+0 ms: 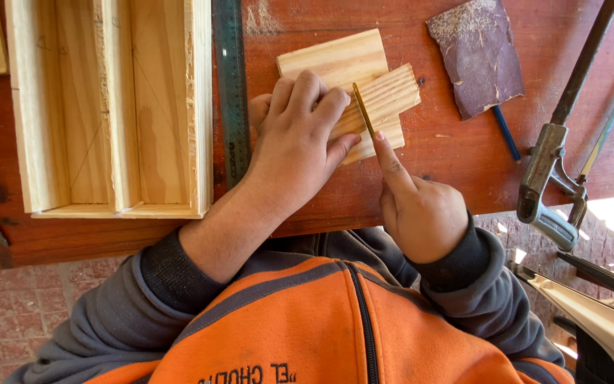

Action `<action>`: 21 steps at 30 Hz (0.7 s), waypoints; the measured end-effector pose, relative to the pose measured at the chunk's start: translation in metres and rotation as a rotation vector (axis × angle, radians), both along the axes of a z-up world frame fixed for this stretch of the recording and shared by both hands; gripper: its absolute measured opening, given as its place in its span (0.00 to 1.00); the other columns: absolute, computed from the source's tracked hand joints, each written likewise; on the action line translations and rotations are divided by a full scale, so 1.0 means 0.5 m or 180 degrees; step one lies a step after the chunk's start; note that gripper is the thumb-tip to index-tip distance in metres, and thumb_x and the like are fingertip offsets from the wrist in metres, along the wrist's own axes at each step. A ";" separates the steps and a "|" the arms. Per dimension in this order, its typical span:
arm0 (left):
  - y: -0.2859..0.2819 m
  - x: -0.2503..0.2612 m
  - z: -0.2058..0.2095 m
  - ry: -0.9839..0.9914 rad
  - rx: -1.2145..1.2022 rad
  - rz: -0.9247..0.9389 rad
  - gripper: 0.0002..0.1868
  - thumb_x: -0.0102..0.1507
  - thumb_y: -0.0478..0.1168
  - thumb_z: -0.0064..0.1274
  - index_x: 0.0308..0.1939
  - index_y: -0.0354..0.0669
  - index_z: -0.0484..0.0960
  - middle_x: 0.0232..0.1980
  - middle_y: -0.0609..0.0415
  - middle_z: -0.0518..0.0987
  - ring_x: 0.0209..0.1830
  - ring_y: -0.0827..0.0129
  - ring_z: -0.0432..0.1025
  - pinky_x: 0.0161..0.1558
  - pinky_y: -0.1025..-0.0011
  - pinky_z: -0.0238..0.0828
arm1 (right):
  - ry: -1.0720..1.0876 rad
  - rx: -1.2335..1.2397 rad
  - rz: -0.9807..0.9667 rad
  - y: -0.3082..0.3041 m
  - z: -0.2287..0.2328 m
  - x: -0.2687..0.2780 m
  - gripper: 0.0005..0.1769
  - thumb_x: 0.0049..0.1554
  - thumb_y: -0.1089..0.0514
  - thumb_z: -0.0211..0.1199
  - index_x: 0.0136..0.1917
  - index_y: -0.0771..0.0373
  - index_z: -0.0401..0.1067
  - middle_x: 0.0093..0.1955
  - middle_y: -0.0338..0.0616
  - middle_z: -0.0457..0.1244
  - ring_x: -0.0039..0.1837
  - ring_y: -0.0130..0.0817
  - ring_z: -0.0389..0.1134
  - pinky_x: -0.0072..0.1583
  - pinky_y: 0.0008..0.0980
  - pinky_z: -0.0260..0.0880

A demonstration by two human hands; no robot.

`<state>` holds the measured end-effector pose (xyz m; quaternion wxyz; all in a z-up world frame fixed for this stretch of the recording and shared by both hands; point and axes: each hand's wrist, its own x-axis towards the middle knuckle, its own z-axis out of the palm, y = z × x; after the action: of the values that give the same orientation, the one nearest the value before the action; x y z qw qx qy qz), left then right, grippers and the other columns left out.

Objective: The person sands a small wooden block with sandpaper, then uses a small saw to cut along a marked line on the block. The person continues to sand the cut edges and surfaces of the block.

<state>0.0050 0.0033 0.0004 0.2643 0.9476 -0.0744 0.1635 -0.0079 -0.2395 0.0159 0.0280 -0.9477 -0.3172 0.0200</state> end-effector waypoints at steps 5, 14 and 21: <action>-0.001 0.001 -0.002 0.0090 -0.0121 -0.0054 0.28 0.60 0.53 0.76 0.56 0.49 0.78 0.53 0.52 0.69 0.55 0.54 0.67 0.51 0.52 0.62 | 0.0060 0.0088 -0.0029 0.003 -0.005 0.009 0.42 0.63 0.59 0.57 0.89 0.52 0.58 0.25 0.45 0.61 0.25 0.53 0.61 0.30 0.56 0.61; -0.006 0.000 -0.010 0.0094 -0.0124 -0.0065 0.29 0.60 0.52 0.75 0.58 0.46 0.79 0.54 0.50 0.70 0.55 0.52 0.67 0.53 0.50 0.63 | -0.0014 0.0121 -0.0049 0.010 -0.013 0.007 0.42 0.62 0.59 0.58 0.89 0.54 0.58 0.26 0.43 0.62 0.25 0.50 0.61 0.31 0.53 0.61; -0.007 0.001 -0.009 0.0047 -0.0121 0.0018 0.29 0.59 0.53 0.75 0.56 0.49 0.77 0.53 0.51 0.70 0.56 0.51 0.68 0.49 0.50 0.61 | 0.0037 0.0100 -0.0077 0.015 -0.010 0.008 0.42 0.62 0.58 0.58 0.89 0.53 0.59 0.25 0.44 0.62 0.25 0.53 0.61 0.31 0.54 0.62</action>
<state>0.0055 0.0000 -0.0039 0.2824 0.9438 -0.0666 0.1586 -0.0037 -0.2321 0.0110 0.0450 -0.9508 -0.3059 0.0201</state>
